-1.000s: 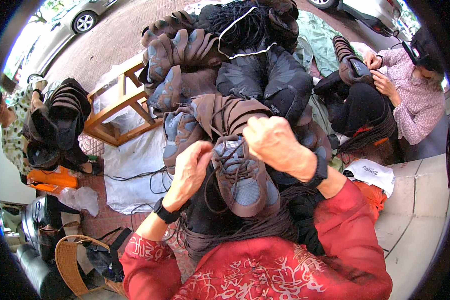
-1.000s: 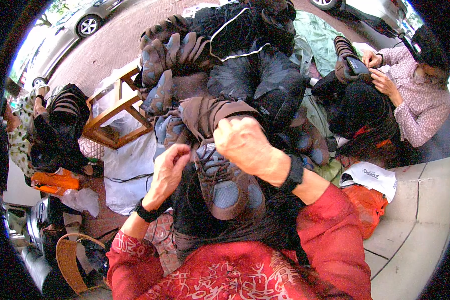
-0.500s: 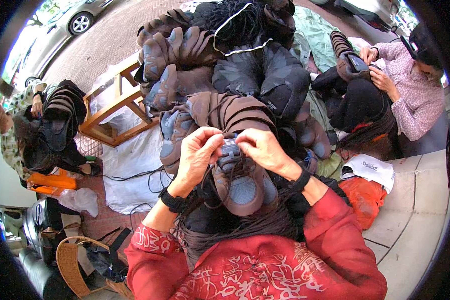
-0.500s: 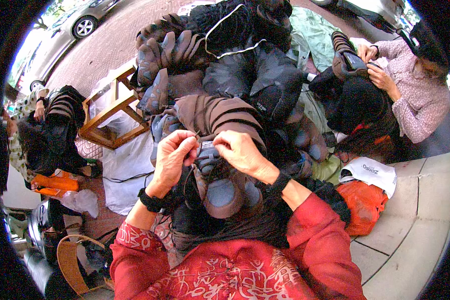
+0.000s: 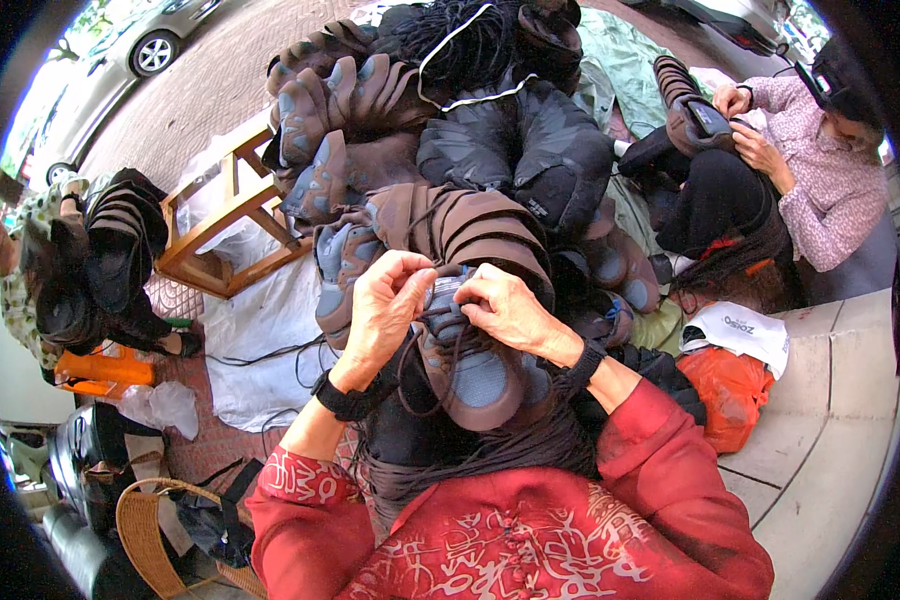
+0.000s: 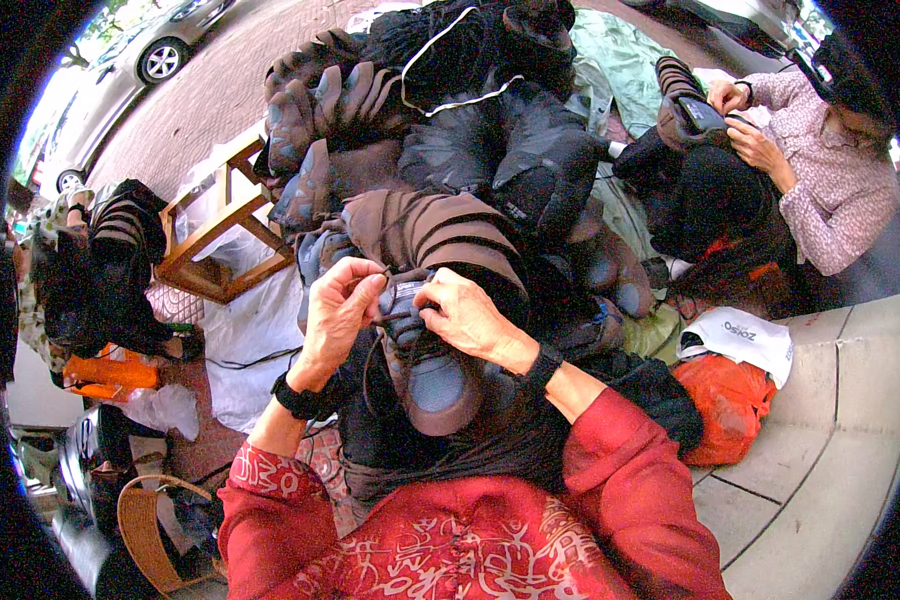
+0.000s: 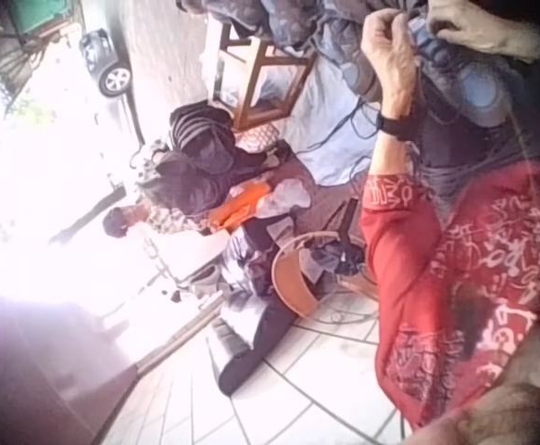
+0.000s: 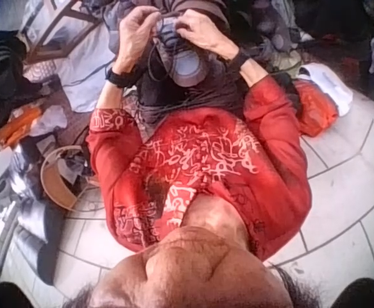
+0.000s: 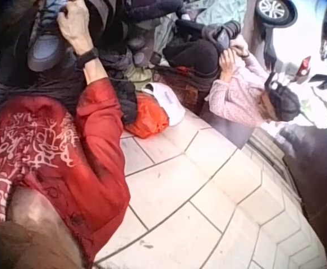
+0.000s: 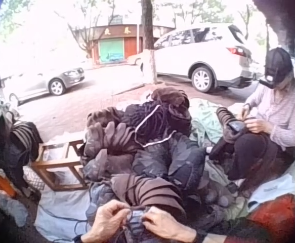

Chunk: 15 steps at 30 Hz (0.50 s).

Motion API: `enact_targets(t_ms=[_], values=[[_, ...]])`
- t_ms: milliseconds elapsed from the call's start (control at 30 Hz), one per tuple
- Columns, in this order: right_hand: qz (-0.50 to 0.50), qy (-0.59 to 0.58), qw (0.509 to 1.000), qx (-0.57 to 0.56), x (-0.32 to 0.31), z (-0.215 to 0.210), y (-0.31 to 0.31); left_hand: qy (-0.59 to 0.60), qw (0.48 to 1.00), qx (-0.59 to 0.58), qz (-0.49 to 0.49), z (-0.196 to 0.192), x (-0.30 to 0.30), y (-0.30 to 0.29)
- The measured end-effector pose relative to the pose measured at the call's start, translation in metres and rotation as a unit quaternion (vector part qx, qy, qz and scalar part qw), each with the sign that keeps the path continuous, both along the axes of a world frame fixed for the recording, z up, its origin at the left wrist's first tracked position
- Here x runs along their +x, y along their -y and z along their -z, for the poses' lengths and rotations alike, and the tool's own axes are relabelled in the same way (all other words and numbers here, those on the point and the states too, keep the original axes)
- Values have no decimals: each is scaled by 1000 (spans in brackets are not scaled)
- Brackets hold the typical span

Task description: Lacing and inspecting shoes in a manufacturing environment.

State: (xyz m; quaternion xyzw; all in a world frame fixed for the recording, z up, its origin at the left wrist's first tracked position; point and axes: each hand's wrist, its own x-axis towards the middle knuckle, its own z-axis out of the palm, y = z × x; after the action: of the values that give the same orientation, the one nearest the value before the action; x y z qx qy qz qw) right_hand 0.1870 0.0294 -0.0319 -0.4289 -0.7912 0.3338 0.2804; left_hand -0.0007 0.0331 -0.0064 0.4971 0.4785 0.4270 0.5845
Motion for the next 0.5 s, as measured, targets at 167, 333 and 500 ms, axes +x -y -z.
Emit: enact_targets(t_ms=[167, 333, 500], values=[[-6, -12, 1000, 10, 2, 2, -3, -261, 920, 287, 60, 6, 0, 1], [7, -28, 999, -29, 0, -3, -3, -358, 848, 366, 136, 21, -6, 2], [-23, -17, 1000, 2, 3, 3, -8, -402, 824, 380, 120, 25, 3, 7]])
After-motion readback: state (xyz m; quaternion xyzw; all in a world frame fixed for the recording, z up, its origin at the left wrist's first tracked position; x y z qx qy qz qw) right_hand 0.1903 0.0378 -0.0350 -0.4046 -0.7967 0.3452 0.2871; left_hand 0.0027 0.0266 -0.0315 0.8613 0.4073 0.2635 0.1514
